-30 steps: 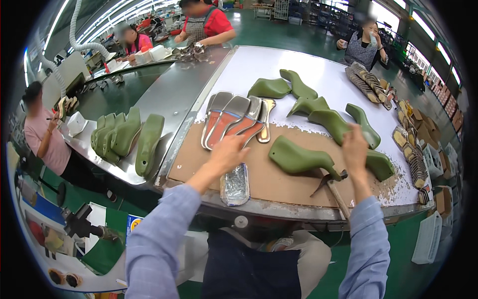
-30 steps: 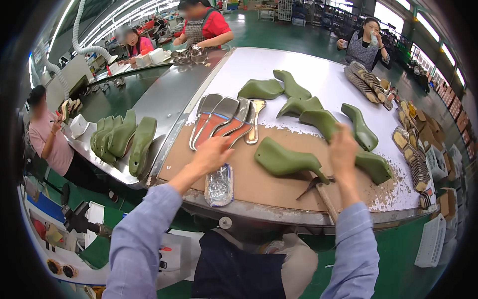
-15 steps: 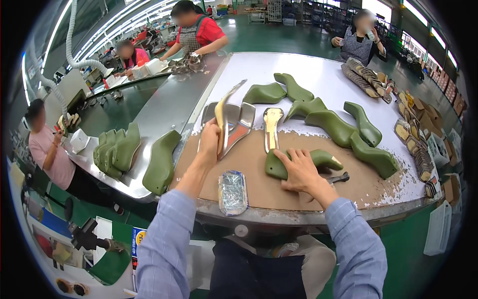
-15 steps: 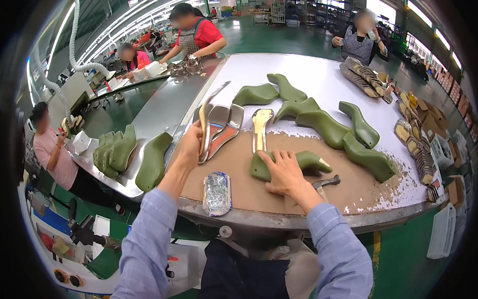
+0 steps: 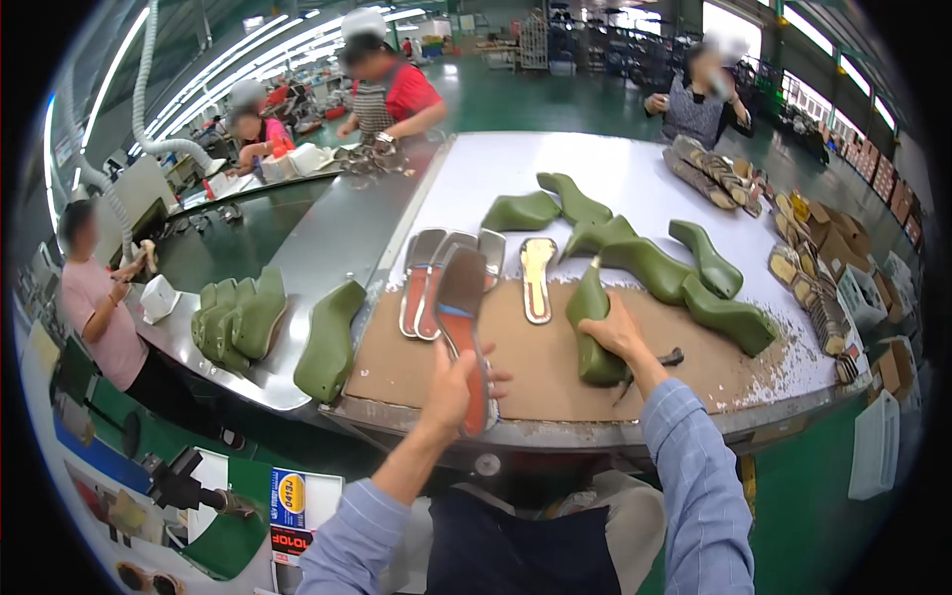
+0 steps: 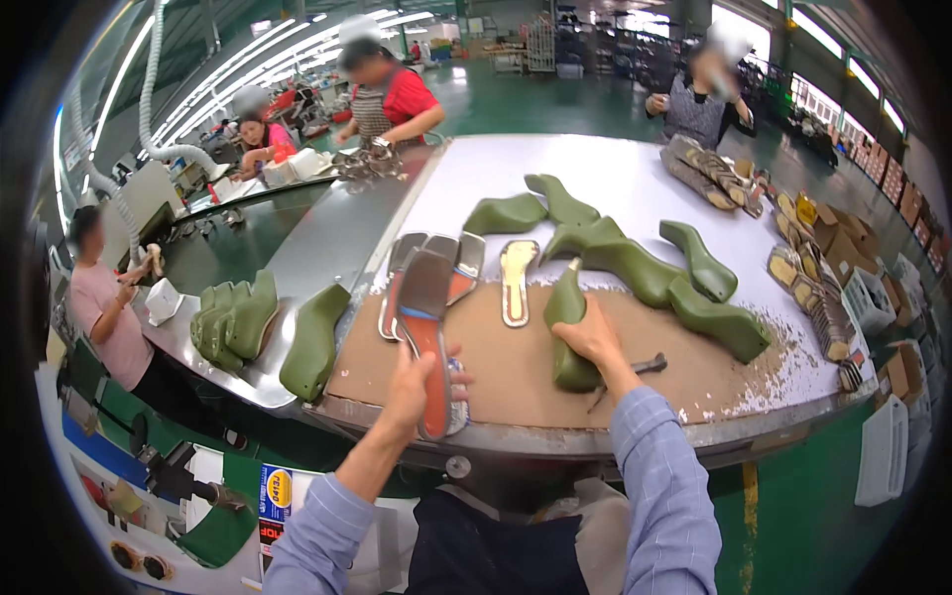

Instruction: The person assembles green slipper uppers onto insoles at a factory workstation. They repeatedly pick up a slipper upper and an insole, align them, and use a hammer to drive staples from a foil-wrapped pack into the insole to secure the upper. Completed units are placed on a metal tray to the left.

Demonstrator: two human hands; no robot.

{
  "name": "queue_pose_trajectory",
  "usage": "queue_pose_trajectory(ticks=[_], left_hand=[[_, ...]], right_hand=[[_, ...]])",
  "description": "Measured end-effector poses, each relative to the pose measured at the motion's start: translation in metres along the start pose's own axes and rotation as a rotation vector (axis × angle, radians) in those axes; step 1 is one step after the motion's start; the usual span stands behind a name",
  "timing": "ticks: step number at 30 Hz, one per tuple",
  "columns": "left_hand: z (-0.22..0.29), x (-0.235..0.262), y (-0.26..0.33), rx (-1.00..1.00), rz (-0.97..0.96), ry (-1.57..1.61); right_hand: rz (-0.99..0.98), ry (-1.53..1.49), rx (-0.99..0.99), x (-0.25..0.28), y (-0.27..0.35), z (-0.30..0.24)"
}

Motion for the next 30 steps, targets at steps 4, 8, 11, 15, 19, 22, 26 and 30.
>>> queue_pose_trajectory(ticks=[4, 8, 11, 15, 19, 22, 26, 30], left_hand=[[-0.034, 0.006, 0.007, -0.009, 0.101, 0.120], [-0.025, -0.013, 0.027, 0.121, 0.089, 0.286], [0.000, -0.007, 0.045, 0.030, 0.047, 0.546], [0.005, -0.005, 0.071, 0.035, -0.088, 0.654], [-0.002, -0.001, 0.076, -0.061, -0.004, 0.452], [0.009, 0.023, 0.073, -0.356, 0.127, 0.358], [0.028, 0.052, 0.078, -0.472, 0.291, 0.512], [-0.023, 0.092, 0.096, -0.403, 0.558, 0.618]], right_hand=[[-0.031, -0.331, 0.157, -0.018, 0.028, -0.030], [-0.126, -0.140, 0.580, -0.056, 0.137, -0.135], [-0.330, -0.310, 0.646, -0.068, 0.182, -0.151], [-0.652, -0.905, 0.048, -0.092, 0.210, -0.092], [-0.765, -0.921, -0.063, -0.098, 0.217, -0.069], [-0.525, -0.388, 0.327, -0.080, 0.206, -0.077], [-0.392, -0.205, 0.790, -0.099, 0.203, -0.074], [-0.414, -0.048, 0.866, -0.108, 0.212, -0.090]])
Point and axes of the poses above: each hand's wrist, its own y-axis away from the middle knuckle, its own x-axis out of the back of the hand, z = x × y, the point moved 5 cm from there along -y, towards the middle knuckle, and after that the axes turned 15 degrees about -y, right-handed, at the moved point
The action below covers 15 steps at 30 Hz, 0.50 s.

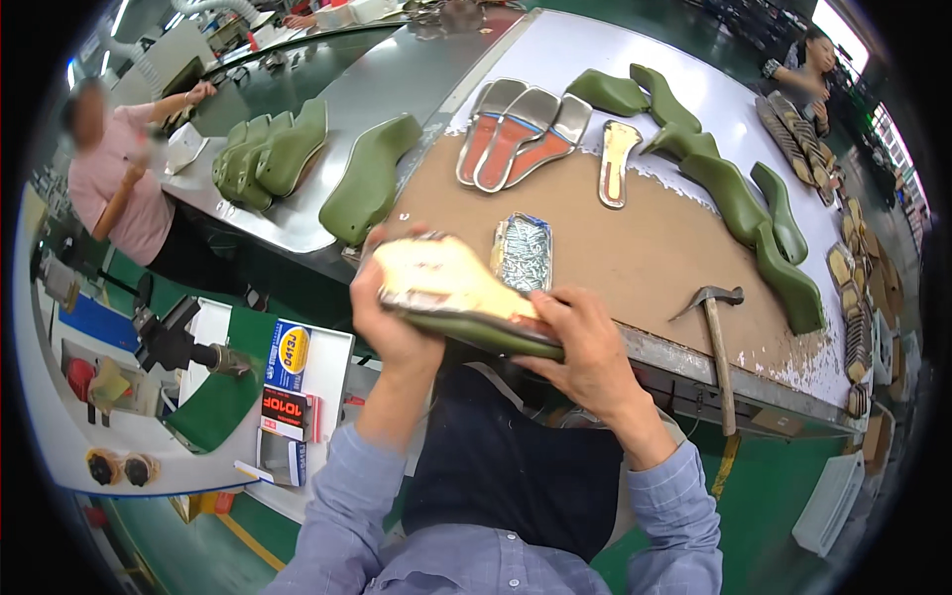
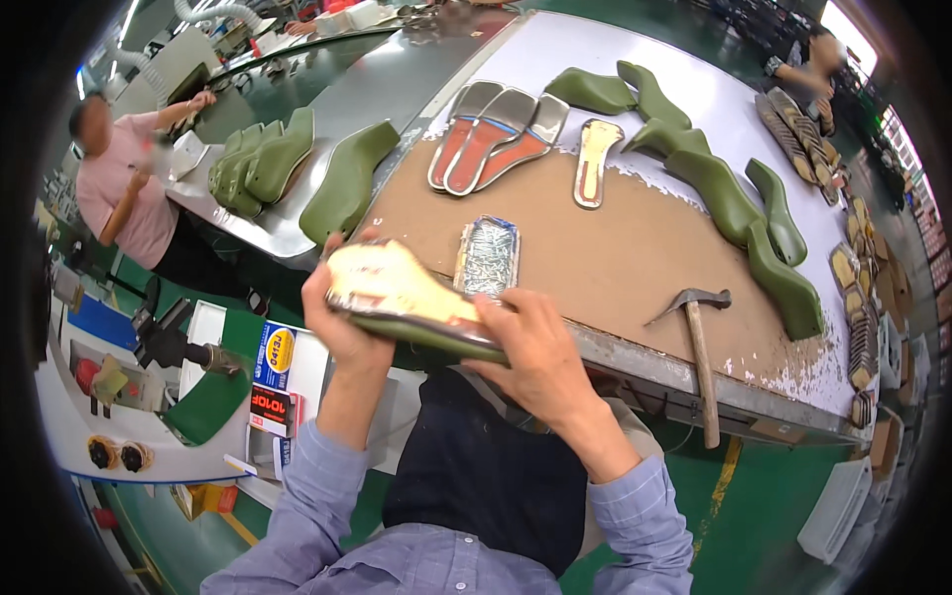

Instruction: The person assembles green slipper uppers onto insoles at a factory workstation. They repeatedly pick up a slipper upper and an insole, align them, and use a hammer to drive staples from a foil-wrapped pack into the insole to secure the upper. Completed units are placed on a metal tray to the left.

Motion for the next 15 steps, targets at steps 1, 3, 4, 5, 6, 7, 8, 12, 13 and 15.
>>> queue_pose_trajectory(ticks=[1, 3, 4, 5, 6, 7, 8, 12, 13, 15], left_hand=[[-0.001, 0.013, 0.005, 0.021, 0.035, 0.013], [0.003, 0.032, 0.013, 0.034, 0.093, -0.048], [0.005, 0.037, 0.015, 0.034, 0.101, -0.077], [0.008, 0.040, 0.017, 0.033, 0.110, -0.107], [0.011, 0.042, 0.019, 0.041, 0.115, -0.135], [0.013, 0.042, 0.019, 0.052, 0.107, -0.142], [0.014, 0.042, 0.019, 0.062, 0.098, -0.149], [0.005, 0.071, 0.021, 0.114, 0.131, -0.138], [0.004, 0.079, 0.022, 0.136, 0.141, -0.126], [0.009, 0.083, 0.029, 0.172, 0.116, -0.165]], right_hand=[[-0.004, 0.012, 0.007, -0.001, -0.001, -0.005], [-0.016, 0.033, 0.033, -0.005, -0.005, -0.014], [-0.025, 0.041, 0.039, -0.009, -0.006, -0.016], [-0.046, 0.062, 0.027, -0.011, -0.004, -0.015], [-0.069, 0.083, 0.020, -0.013, -0.003, -0.014], [-0.092, 0.105, 0.013, -0.014, -0.002, -0.015], [-0.118, 0.143, 0.019, -0.014, -0.001, -0.018], [-0.160, 0.228, 0.059, -0.024, -0.005, -0.027], [-0.174, 0.217, 0.063, -0.025, -0.007, -0.028], [-0.211, 0.195, 0.077, -0.026, -0.010, -0.029]])
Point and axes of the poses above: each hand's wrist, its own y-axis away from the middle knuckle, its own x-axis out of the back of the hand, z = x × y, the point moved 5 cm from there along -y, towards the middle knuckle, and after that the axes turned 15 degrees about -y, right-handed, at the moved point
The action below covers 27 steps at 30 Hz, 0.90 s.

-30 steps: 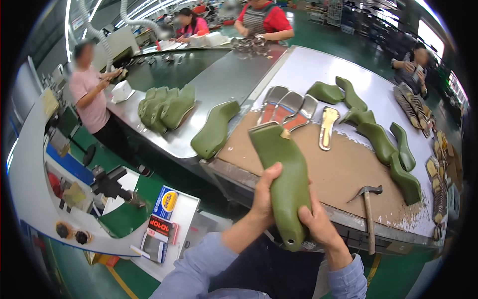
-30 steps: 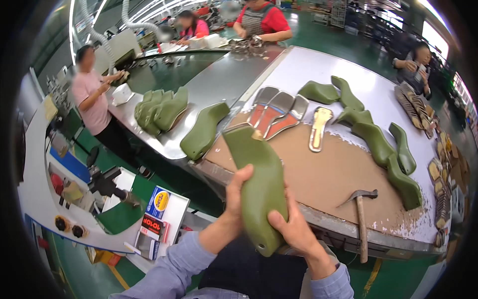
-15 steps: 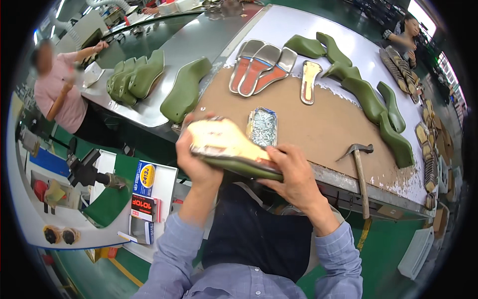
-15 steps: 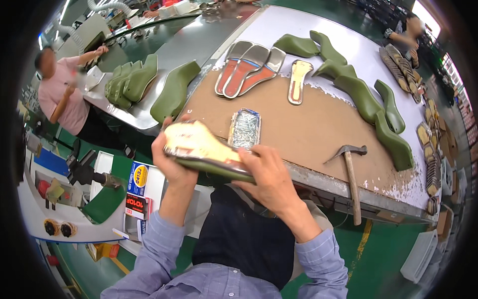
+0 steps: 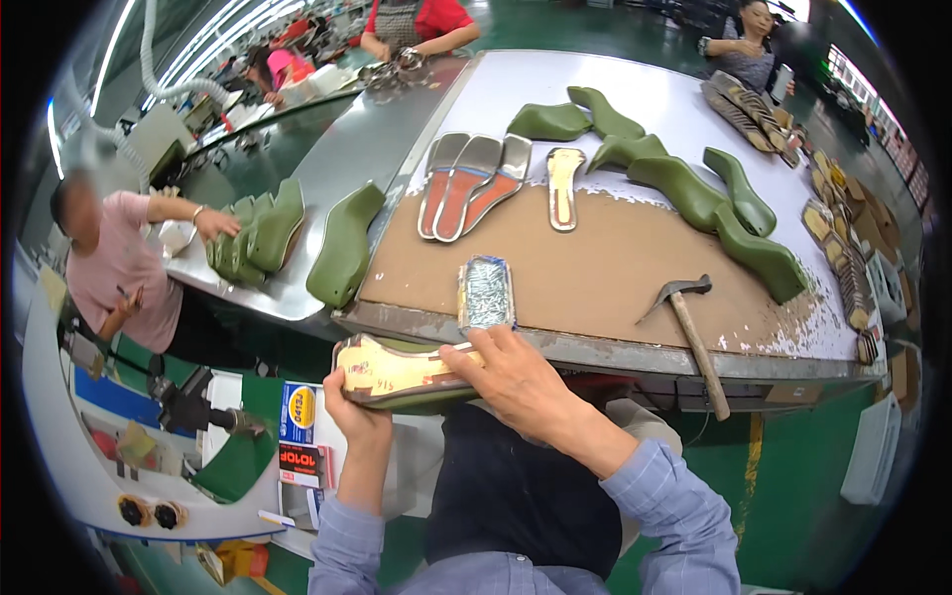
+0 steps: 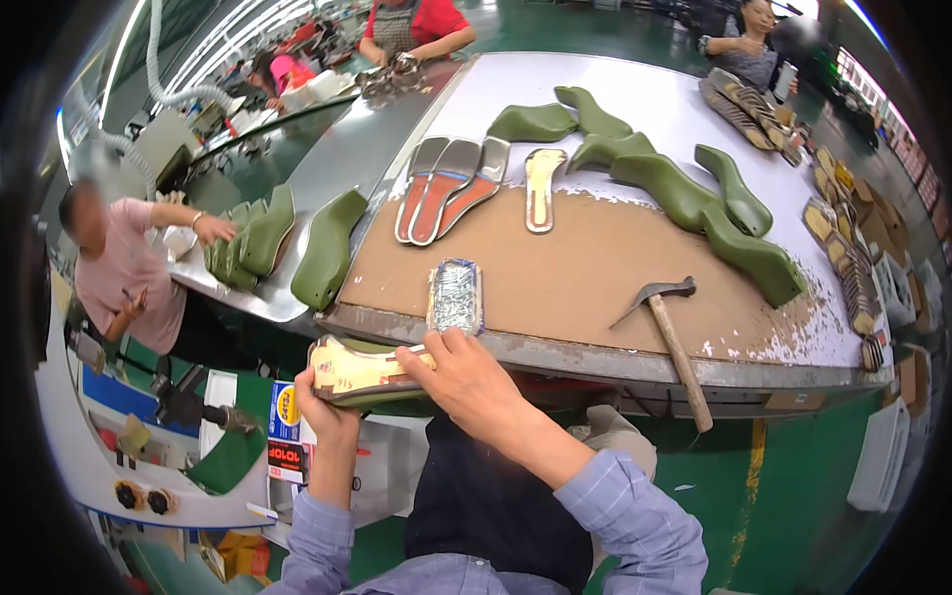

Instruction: The person assembles green slipper uppers onto insoles at a factory workstation. They repeatedly pick up a slipper upper and an insole, align them, and use a hammer to drive staples from a foil-wrapped pack into the insole to secure the upper. Completed units are placed on a metal tray to the left.

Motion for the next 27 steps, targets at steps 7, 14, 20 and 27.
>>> queue_pose_trajectory(ticks=[7, 14, 20, 27], left_hand=[[0.019, 0.006, -0.024, -0.222, -0.094, -0.676], [-0.017, -0.199, -0.078, -0.806, -0.951, -1.914], [-0.066, -0.204, -0.100, -0.669, -1.023, -2.055], [-0.051, -0.206, -0.089, -0.525, -0.944, -1.675]], right_hand=[[0.022, -0.074, -0.111, -0.013, 0.016, 0.029], [0.013, -0.053, -0.119, -0.018, 0.016, 0.024], [0.066, 0.003, -0.111, -0.025, 0.018, 0.034], [0.213, -0.139, -0.063, -0.023, 0.025, 0.035]])
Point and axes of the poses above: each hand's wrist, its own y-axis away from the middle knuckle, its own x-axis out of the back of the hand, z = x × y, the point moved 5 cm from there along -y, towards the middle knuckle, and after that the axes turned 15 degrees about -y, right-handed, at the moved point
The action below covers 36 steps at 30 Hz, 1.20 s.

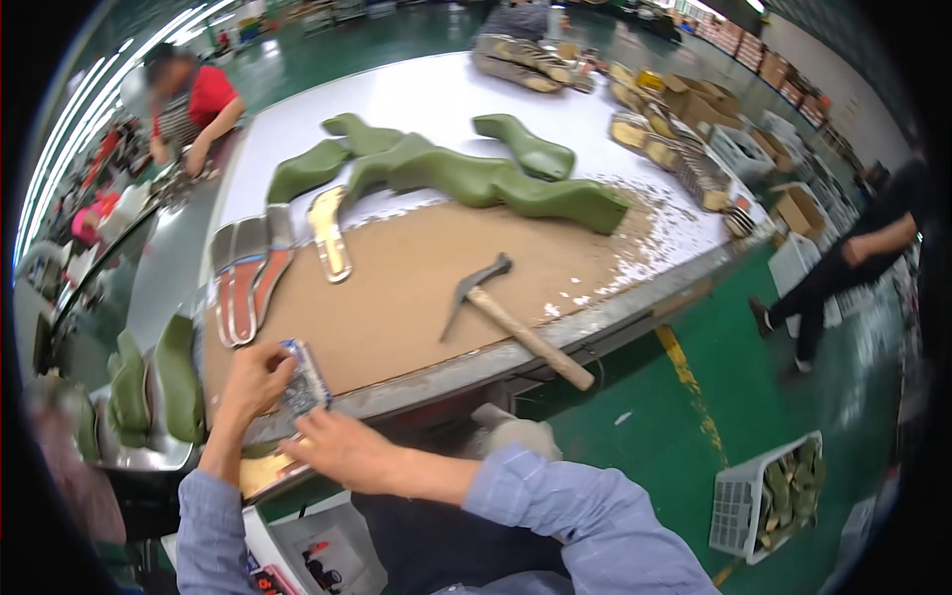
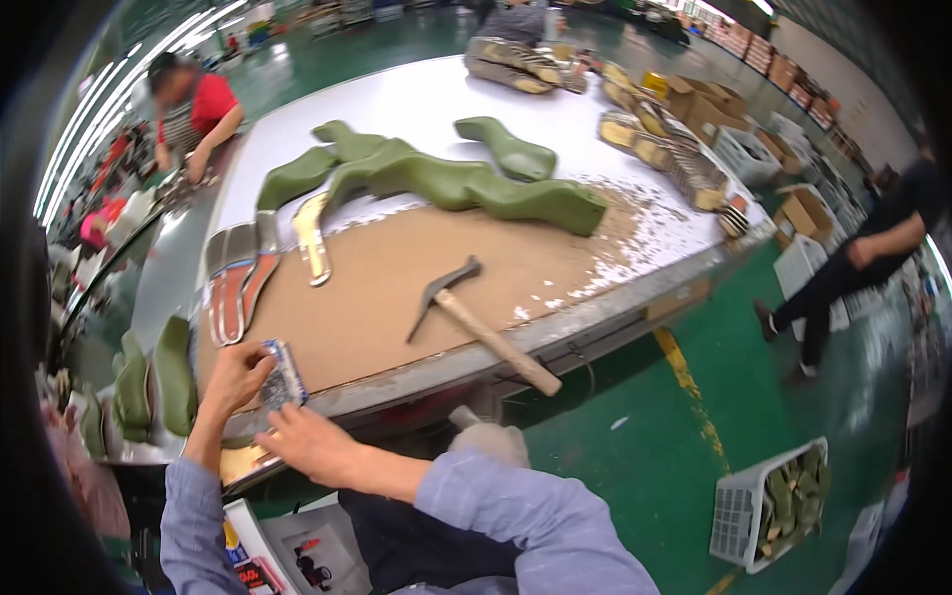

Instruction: The person assembles green slipper uppers onto insoles at a factory workstation. They repeatedly pick up a slipper upper and an insole, align them, and use a hammer to drive staples from a foil-wrapped pack into the insole to secure the upper. Completed units are placed on a metal tray to the left.

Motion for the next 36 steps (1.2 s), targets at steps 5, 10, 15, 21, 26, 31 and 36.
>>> queue_pose_trajectory(ticks=[5, 10, 15, 21, 26, 31, 36], left_hand=[[0.013, 0.008, 0.000, 0.019, 0.048, 0.143], [0.039, 0.052, 0.049, 0.052, 0.152, 0.362], [0.050, 0.041, 0.120, 0.014, 0.344, 0.131], [0.039, 0.032, 0.132, 0.051, 0.327, 0.170], [0.052, 0.025, 0.124, 0.157, 0.144, 0.485], [0.060, 0.029, 0.118, -0.006, 0.071, 0.102], [0.047, 0.024, 0.121, 0.207, -0.030, 0.115]], right_hand=[[-0.036, 0.000, -0.049, 0.001, 0.002, 0.001], [-0.009, 0.022, -0.042, -0.003, 0.002, 0.003], [-0.007, 0.072, -0.031, 0.000, 0.003, -0.001], [-0.067, 0.044, -0.433, 0.070, 0.011, 0.006], [0.013, 0.814, -0.880, 0.179, 0.121, 0.076], [0.057, 0.713, -0.811, 0.203, 0.149, 0.076], [0.658, -0.351, -0.820, 0.197, 0.138, 0.035]])
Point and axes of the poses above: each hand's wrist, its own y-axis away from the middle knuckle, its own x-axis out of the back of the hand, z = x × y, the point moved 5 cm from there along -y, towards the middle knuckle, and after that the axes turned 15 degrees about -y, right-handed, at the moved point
